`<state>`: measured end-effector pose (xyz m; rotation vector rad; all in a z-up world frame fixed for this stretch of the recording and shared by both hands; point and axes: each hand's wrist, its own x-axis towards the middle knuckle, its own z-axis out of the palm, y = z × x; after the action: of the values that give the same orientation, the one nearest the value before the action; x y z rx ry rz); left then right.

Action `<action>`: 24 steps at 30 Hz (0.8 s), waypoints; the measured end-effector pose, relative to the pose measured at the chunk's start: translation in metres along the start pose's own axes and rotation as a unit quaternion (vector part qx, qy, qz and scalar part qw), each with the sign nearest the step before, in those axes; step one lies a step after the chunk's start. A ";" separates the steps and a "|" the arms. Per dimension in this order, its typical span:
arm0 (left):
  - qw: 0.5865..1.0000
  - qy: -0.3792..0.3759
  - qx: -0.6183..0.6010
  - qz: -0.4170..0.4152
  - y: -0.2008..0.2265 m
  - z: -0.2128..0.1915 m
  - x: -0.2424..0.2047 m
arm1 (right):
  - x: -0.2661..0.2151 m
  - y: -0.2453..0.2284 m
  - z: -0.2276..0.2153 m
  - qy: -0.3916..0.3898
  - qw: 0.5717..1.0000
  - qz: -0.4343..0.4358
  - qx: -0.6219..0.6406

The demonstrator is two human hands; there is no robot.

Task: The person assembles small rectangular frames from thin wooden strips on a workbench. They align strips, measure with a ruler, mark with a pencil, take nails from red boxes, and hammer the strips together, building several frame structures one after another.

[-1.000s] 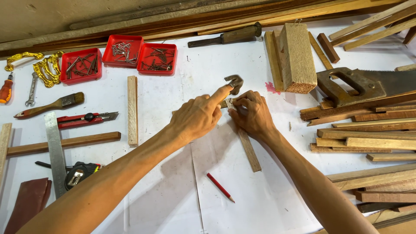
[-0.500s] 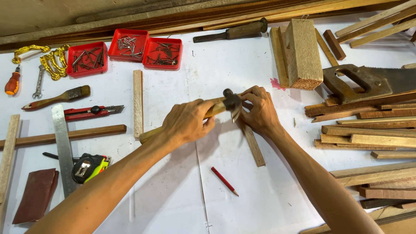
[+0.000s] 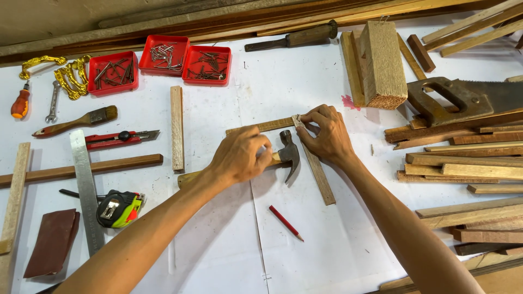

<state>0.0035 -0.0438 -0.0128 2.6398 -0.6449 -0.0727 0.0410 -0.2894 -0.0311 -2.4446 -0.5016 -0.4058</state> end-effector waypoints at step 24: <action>0.993 0.115 -0.021 0.007 -0.033 0.025 0.062 | 0.001 0.015 0.002 0.023 0.998 0.008 0.063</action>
<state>0.0692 -0.0547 -0.0459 2.5521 -0.5755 0.2159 0.0485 -0.2989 -0.0400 -2.3121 -0.4736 -0.4108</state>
